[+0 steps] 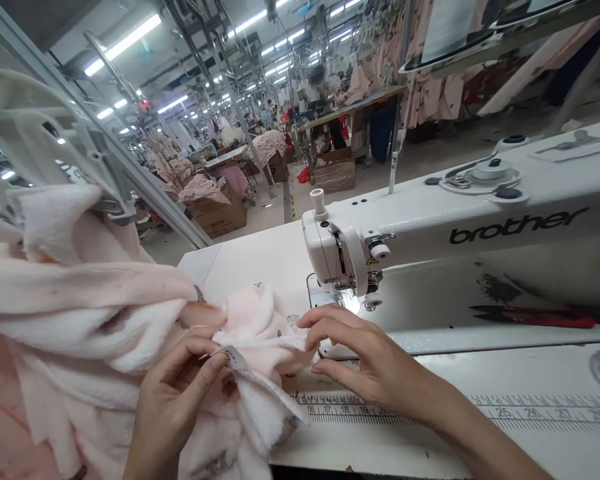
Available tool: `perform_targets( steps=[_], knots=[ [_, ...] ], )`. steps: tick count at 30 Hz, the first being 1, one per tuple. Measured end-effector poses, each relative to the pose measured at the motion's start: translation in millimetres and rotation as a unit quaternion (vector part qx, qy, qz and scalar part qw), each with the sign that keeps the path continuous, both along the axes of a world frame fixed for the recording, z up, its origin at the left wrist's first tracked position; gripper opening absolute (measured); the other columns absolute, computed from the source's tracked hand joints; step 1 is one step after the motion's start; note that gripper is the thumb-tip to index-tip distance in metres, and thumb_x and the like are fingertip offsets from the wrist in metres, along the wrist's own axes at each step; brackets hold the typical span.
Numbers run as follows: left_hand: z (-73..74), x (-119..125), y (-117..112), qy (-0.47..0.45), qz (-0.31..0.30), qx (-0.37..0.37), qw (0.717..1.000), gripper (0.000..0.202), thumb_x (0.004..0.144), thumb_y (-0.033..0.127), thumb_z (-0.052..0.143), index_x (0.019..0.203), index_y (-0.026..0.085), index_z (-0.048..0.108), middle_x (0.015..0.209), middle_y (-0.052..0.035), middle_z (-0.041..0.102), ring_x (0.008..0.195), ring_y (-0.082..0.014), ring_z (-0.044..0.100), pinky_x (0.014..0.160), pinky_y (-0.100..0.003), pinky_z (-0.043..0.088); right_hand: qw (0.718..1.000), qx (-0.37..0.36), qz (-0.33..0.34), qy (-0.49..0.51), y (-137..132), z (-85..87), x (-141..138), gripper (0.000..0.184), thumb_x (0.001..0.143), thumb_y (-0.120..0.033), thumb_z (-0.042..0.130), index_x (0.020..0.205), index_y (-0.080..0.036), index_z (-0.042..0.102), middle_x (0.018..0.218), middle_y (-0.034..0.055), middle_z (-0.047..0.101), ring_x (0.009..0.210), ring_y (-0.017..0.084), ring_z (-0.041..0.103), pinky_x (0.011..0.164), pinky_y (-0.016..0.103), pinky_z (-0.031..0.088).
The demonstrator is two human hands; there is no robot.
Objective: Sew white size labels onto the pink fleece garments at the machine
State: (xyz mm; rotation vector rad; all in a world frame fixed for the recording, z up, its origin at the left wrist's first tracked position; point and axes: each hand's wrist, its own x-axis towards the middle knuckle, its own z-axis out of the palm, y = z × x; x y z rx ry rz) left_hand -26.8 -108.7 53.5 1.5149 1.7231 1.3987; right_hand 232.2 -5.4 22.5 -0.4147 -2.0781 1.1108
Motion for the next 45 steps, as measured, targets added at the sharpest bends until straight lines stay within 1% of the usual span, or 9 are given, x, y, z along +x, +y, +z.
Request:
perform_targets(
  steps=[8,12,15,19,27,34,38,40,45],
  knots=[
    [-1.0,-6,3,-0.041,0.031,0.005,0.999,0.017,0.075,0.026,0.073,0.074,0.015,0.060,0.088,-0.0046,0.061,0.079,-0.0127,0.059,0.064,-0.013,0.050,0.996,-0.084,-0.028,-0.024,4,4.3,-8,0.018,0.085,-0.015,0.060,0.100,-0.023,0.056,0.100,-0.0015,0.059,0.084,0.014,0.053,0.071,0.025,0.040],
    [-3.5,-10,5,-0.036,0.042,0.014,0.998,0.018,0.075,0.027,0.073,0.075,0.015,0.060,0.084,-0.0026,0.059,0.076,-0.0103,0.057,0.066,-0.011,0.049,0.991,-0.117,-0.051,-0.034,-1,11.5,-11,0.010,0.085,-0.013,0.059,0.090,-0.021,0.055,0.088,-0.0032,0.059,0.073,0.011,0.050,0.062,0.024,0.037],
    [-6.7,-13,7,-0.043,0.053,0.018,0.997,0.017,0.075,0.028,0.074,0.077,0.016,0.061,0.080,-0.0011,0.058,0.076,-0.0095,0.057,0.066,-0.010,0.049,0.992,-0.112,-0.061,0.019,-7,15.8,-13,0.015,0.082,-0.006,0.056,0.084,-0.020,0.052,0.081,-0.0048,0.056,0.073,0.010,0.049,0.065,0.022,0.037],
    [-9.3,-13,9,-0.063,0.067,0.022,0.996,0.018,0.074,0.029,0.074,0.077,0.016,0.062,0.080,-0.0007,0.058,0.077,-0.0101,0.057,0.068,-0.011,0.050,0.990,-0.110,-0.075,0.056,-15,18.8,-16,0.025,0.080,-0.004,0.056,0.096,-0.022,0.050,0.086,-0.0052,0.056,0.079,0.009,0.051,0.070,0.019,0.040],
    [-13.6,-12,17,-0.091,0.086,0.044,0.991,0.023,0.070,0.031,0.076,0.075,0.014,0.063,0.081,-0.0034,0.063,0.077,-0.0132,0.061,0.068,-0.018,0.053,0.990,-0.050,-0.120,0.059,-25,19.2,-21,0.028,0.083,-0.003,0.051,0.102,-0.024,0.049,0.086,-0.0041,0.055,0.079,0.009,0.055,0.069,0.018,0.041],
    [-16.0,-12,16,-0.106,0.087,0.071,0.988,0.021,0.071,0.029,0.076,0.076,0.014,0.062,0.086,-0.0031,0.063,0.080,-0.0121,0.061,0.071,-0.016,0.052,0.989,-0.057,-0.125,0.049,-32,21.7,-19,0.030,0.080,0.000,0.050,0.099,-0.023,0.051,0.089,-0.0034,0.055,0.083,0.010,0.053,0.072,0.020,0.040],
    [-14.7,-7,12,-0.096,0.063,0.116,0.987,0.015,0.074,0.025,0.073,0.075,0.015,0.061,0.094,-0.0033,0.062,0.084,-0.0125,0.061,0.072,-0.016,0.051,0.987,-0.105,-0.117,0.025,-34,20.3,-19,0.029,0.081,-0.007,0.057,0.104,-0.026,0.057,0.091,-0.0030,0.057,0.084,0.012,0.054,0.073,0.023,0.040],
    [-13.8,-4,12,-0.084,0.040,0.141,0.986,0.012,0.076,0.023,0.071,0.074,0.015,0.062,0.094,-0.0034,0.061,0.084,-0.0128,0.060,0.071,-0.017,0.051,0.986,-0.128,-0.108,0.012,-35,18.2,-20,0.023,0.082,-0.010,0.059,0.099,-0.025,0.060,0.093,-0.0020,0.058,0.087,0.013,0.054,0.075,0.024,0.040],
    [-13.0,-1,12,-0.059,-0.003,0.182,0.981,0.007,0.080,0.020,0.065,0.075,0.016,0.061,0.091,-0.0039,0.058,0.086,-0.0143,0.059,0.072,-0.020,0.050,0.988,-0.109,-0.100,0.040,-37,11.6,-24,0.011,0.087,-0.012,0.050,0.085,-0.021,0.057,0.089,-0.0010,0.054,0.084,0.012,0.053,0.071,0.023,0.038]
  ],
)
